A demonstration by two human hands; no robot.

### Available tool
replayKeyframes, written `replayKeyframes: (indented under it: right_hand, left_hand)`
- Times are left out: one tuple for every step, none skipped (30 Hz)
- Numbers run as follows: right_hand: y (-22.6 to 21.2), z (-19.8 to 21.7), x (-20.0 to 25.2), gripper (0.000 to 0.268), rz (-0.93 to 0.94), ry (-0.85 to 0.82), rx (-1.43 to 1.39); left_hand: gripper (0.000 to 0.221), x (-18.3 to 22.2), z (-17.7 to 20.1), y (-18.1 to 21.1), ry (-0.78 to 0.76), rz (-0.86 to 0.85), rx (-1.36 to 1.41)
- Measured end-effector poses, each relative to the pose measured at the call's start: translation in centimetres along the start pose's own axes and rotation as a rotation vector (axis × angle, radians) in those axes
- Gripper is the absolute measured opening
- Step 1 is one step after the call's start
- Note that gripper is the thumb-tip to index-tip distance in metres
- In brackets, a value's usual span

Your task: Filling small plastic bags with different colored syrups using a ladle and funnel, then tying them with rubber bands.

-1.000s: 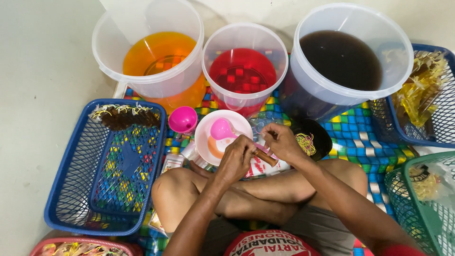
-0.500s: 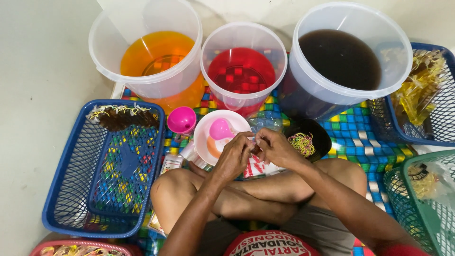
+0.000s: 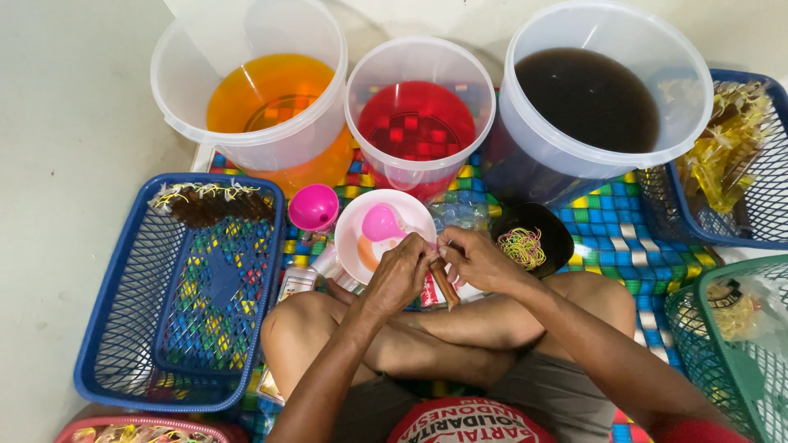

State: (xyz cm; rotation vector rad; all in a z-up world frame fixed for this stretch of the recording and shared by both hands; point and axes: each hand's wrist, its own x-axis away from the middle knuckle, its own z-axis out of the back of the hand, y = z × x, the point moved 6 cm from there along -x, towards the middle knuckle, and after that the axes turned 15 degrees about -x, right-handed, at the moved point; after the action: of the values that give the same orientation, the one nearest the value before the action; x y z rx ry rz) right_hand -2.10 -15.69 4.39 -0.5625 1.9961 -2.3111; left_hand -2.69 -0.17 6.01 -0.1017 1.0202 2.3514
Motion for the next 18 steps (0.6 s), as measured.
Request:
replayKeyframes:
  right_hand:
    - [0.3, 0.3, -0.1, 0.011, 0.000, -0.002, -0.001]
    - [0.4, 0.8, -0.2, 0.011, 0.020, 0.020, -0.002]
    - [0.5, 1.4, -0.4, 0.011, 0.042, 0.045, -0.003]
    - [0.7, 1.6, -0.5, 0.011, 0.043, 0.045, -0.004]
    - [0.9, 1.9, -0.7, 0.009, 0.053, 0.059, 0.001]
    - [1.0, 2.2, -0.8, 0.007, 0.063, 0.073, 0.005]
    - [1.1, 2.2, -0.9, 0.007, 0.064, 0.074, 0.004]
    - [1.1, 2.3, -0.9, 0.008, 0.062, 0.083, -0.012]
    - [1.1, 2.3, -0.9, 0.008, 0.060, 0.091, -0.031]
    - [1.4, 2.1, -0.8, 0.008, 0.061, 0.091, -0.033]
    - [1.9, 1.9, -0.8, 0.007, 0.028, 0.087, -0.217]
    - [2.3, 1.6, -0.7, 0.006, -0.006, 0.082, -0.401]
    - [3.2, 1.1, -0.4, 0.006, 0.000, 0.082, -0.404]
    - [4.4, 0.3, 0.0, 0.008, -0.060, 0.036, -0.600]
    - [5.4, -0.4, 0.3, 0.010, -0.117, -0.013, -0.793]
    - [6.1, -1.6, 0.7, 0.010, -0.108, -0.013, -0.795]
    - [6.9, -3.0, 1.3, 0.007, -0.144, -0.068, -0.938]
    - [7.6, -4.5, 1.9, 0.006, -0.180, -0.126, -1.081]
  left_hand:
    - [0.011, 0.1, -0.1, -0.5, 0.000, 0.001, -0.001]
    - [0.011, 0.1, -0.2, -1.0, 0.011, 0.012, -0.017]
    - [0.010, 0.0, -0.2, -1.5, 0.022, 0.021, -0.034]
    - [0.010, 0.0, -0.3, -1.9, 0.021, 0.020, -0.035]
    - [0.009, 0.0, -0.4, -2.3, 0.043, 0.035, -0.027]
    - [0.008, 0.0, -0.4, -2.8, 0.066, 0.051, -0.018]
    - [0.008, -0.2, -0.4, -2.8, 0.065, 0.050, -0.019]
    - [0.006, -0.3, -0.2, -2.8, 0.098, 0.061, -0.022]
    - [0.005, -0.4, 0.1, -2.9, 0.129, 0.072, -0.026]
    - [0.005, -0.6, 0.0, -2.9, 0.128, 0.071, -0.028]
    - [0.006, -0.8, 0.5, -3.0, 0.216, 0.073, -0.016]
    - [0.008, -0.8, 1.0, -3.0, 0.305, 0.074, -0.004]
    - [0.008, -1.3, 1.0, -2.5, 0.304, 0.069, -0.009]
    - [0.009, -1.7, 1.2, -2.3, 0.356, 0.091, 0.098]
    - [0.010, -2.2, 1.4, -2.1, 0.408, 0.110, 0.207]
    - [0.010, -2.7, 2.0, -0.3, 0.409, 0.101, 0.204]
    - [0.013, -3.1, 2.5, 1.4, 0.420, 0.074, 0.310]
    - [0.016, -3.5, 2.9, 3.2, 0.429, 0.047, 0.418]
